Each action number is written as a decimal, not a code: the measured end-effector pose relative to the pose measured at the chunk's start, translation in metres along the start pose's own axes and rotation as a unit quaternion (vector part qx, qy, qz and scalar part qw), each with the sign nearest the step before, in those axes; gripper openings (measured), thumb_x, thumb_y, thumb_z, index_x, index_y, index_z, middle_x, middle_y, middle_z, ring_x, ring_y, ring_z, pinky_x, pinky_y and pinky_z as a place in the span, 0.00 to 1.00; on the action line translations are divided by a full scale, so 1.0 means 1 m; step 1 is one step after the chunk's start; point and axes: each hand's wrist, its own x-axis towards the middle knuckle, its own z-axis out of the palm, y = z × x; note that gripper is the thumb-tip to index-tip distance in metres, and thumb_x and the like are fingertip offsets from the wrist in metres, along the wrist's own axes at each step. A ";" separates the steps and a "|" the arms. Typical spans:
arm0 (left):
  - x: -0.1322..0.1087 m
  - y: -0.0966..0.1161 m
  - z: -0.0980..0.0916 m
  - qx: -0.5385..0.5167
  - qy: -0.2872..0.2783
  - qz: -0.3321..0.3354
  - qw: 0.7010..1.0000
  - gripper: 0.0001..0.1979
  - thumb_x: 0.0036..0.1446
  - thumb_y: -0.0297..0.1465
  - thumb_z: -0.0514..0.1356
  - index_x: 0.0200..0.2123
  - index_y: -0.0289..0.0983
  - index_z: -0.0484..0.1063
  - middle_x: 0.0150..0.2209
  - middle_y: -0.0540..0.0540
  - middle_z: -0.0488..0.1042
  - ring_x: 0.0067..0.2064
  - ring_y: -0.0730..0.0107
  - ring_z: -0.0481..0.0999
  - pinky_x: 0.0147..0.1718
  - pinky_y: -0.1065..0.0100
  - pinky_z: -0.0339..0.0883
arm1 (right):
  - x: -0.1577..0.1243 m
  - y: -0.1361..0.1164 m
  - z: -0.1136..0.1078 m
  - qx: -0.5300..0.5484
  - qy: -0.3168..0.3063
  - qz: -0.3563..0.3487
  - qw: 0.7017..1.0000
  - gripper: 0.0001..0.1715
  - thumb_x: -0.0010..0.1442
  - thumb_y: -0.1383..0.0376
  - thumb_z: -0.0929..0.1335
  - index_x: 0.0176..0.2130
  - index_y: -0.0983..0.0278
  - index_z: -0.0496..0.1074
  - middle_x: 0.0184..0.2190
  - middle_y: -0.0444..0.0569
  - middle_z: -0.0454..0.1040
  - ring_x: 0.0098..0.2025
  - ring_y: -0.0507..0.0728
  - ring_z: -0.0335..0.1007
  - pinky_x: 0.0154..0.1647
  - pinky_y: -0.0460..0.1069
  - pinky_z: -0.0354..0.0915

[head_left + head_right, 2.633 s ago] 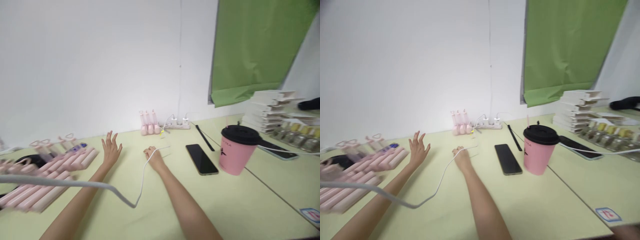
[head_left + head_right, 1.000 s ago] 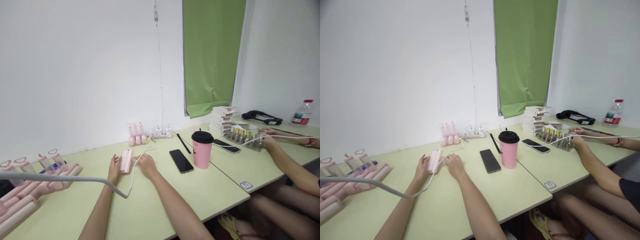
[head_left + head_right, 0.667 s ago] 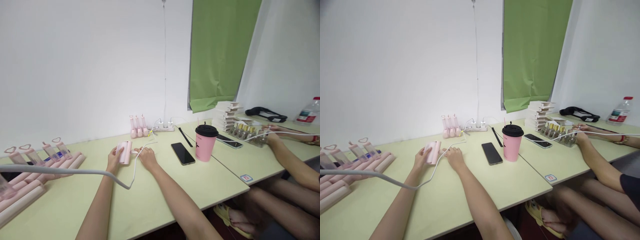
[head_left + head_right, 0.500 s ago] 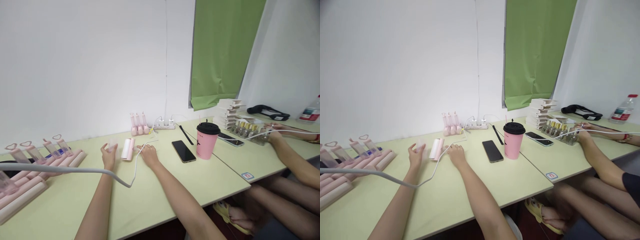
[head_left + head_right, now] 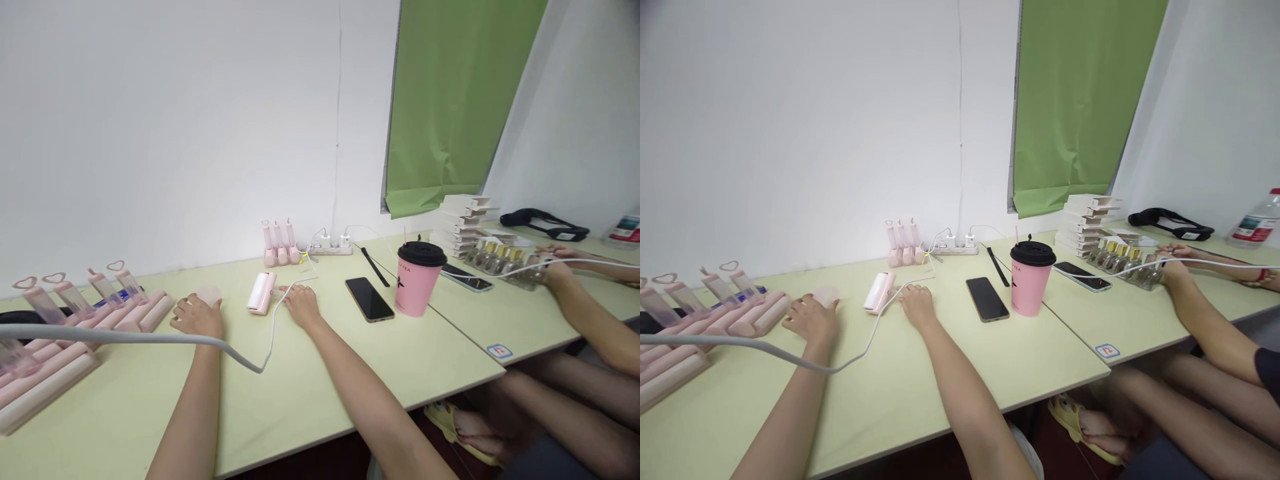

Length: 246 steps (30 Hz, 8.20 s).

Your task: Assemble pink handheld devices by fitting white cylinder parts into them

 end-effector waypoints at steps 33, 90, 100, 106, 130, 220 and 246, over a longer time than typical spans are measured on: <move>-0.014 0.054 -0.015 -0.440 -0.332 -0.035 0.834 0.28 0.33 0.41 0.66 0.39 0.34 0.68 0.33 0.45 0.72 0.32 0.67 0.70 0.30 0.67 0.65 | 0.001 -0.005 -0.003 0.004 0.002 -0.061 0.998 0.21 0.62 0.56 0.60 0.53 0.58 0.63 0.43 0.51 0.72 0.44 0.55 0.67 0.45 0.48 0.57; -0.021 0.070 -0.010 -0.381 -0.275 0.053 0.881 0.26 0.35 0.43 0.64 0.36 0.33 0.69 0.32 0.46 0.70 0.31 0.69 0.66 0.29 0.69 0.61 | 0.004 -0.005 -0.006 -0.020 -0.056 0.099 0.993 0.18 0.59 0.58 0.60 0.38 0.63 0.74 0.35 0.53 0.76 0.39 0.57 0.71 0.37 0.48 0.60; -0.020 0.066 -0.004 -0.365 -0.283 0.052 0.885 0.26 0.36 0.43 0.64 0.37 0.33 0.68 0.33 0.45 0.71 0.33 0.66 0.68 0.30 0.67 0.61 | 0.005 -0.006 0.000 -0.035 -0.051 0.097 0.993 0.18 0.59 0.59 0.59 0.37 0.64 0.75 0.34 0.53 0.76 0.37 0.58 0.71 0.35 0.48 0.60; -0.021 0.063 0.002 -0.352 -0.290 0.056 0.888 0.25 0.38 0.42 0.63 0.39 0.33 0.67 0.35 0.44 0.71 0.34 0.66 0.68 0.31 0.67 0.62 | 0.005 -0.004 0.000 -0.031 -0.056 0.087 0.994 0.19 0.59 0.59 0.59 0.38 0.65 0.75 0.34 0.55 0.76 0.38 0.58 0.71 0.36 0.48 0.60; -0.022 0.059 0.007 -0.333 -0.306 0.048 0.890 0.26 0.39 0.43 0.63 0.40 0.34 0.67 0.37 0.42 0.72 0.36 0.63 0.70 0.32 0.66 0.61 | 0.004 -0.005 -0.004 -0.042 -0.092 0.085 0.991 0.19 0.59 0.59 0.59 0.39 0.64 0.75 0.36 0.55 0.75 0.40 0.58 0.71 0.37 0.49 0.60; 0.001 0.050 -0.023 -0.565 -0.276 -0.143 0.764 0.28 0.38 0.40 0.66 0.42 0.33 0.64 0.32 0.43 0.74 0.25 0.69 0.74 0.24 0.67 0.69 | 0.010 0.013 0.001 0.115 0.018 0.163 0.980 0.12 0.53 0.62 0.63 0.26 0.63 0.73 0.24 0.47 0.74 0.29 0.52 0.66 0.28 0.44 0.51; -0.017 0.054 -0.015 -0.083 -0.267 0.103 0.955 0.27 0.50 0.46 0.55 0.51 0.39 0.57 0.40 0.37 0.74 0.41 0.52 0.74 0.31 0.64 0.60 | 0.004 0.001 -0.006 -0.004 -0.080 0.074 0.994 0.17 0.58 0.61 0.60 0.38 0.63 0.75 0.35 0.53 0.76 0.38 0.56 0.70 0.35 0.47 0.57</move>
